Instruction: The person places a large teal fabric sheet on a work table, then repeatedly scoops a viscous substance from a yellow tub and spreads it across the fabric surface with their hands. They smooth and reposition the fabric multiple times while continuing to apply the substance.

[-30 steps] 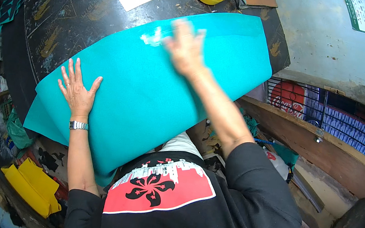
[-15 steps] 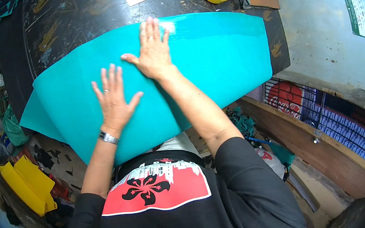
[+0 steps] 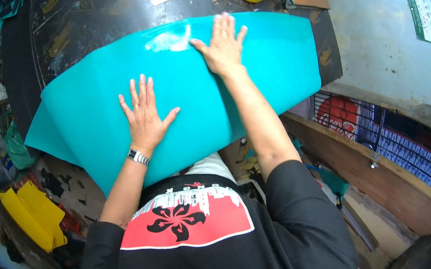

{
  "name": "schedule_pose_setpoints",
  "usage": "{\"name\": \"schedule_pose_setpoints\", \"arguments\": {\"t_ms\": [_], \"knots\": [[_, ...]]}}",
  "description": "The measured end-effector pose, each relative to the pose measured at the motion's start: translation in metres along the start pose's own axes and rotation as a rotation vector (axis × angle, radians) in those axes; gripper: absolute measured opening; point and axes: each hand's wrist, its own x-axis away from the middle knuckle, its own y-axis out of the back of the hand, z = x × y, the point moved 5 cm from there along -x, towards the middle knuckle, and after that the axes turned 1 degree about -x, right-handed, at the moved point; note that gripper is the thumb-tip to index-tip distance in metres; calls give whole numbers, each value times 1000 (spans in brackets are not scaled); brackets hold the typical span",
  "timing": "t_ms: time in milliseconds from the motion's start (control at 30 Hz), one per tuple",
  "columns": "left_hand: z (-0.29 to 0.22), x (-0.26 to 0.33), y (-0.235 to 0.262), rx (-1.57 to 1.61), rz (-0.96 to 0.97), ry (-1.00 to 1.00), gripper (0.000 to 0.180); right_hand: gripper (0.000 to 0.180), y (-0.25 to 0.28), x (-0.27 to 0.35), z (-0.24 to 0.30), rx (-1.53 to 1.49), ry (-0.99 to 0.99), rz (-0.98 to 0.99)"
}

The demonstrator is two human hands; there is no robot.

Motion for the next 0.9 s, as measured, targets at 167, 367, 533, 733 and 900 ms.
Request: {"name": "schedule_pose_setpoints", "arguments": {"t_ms": [167,367,533,733,900], "knots": [[4,2,-6,-33,56,5,101,97,-10,24,111,-202,238,40],[0,-1,-2,23,71,29,102,78,-3,34,91,-290,355,131],[-1,-2,2,-21,57,48,101,54,77,-23,-64,-410,-104,-206],[-1,-3,-2,-55,41,63,101,84,101,-118,-138,-150,-438,-137],[-2,-4,0,-72,46,81,100,101,109,-153,-129,-168,-465,137]]}}
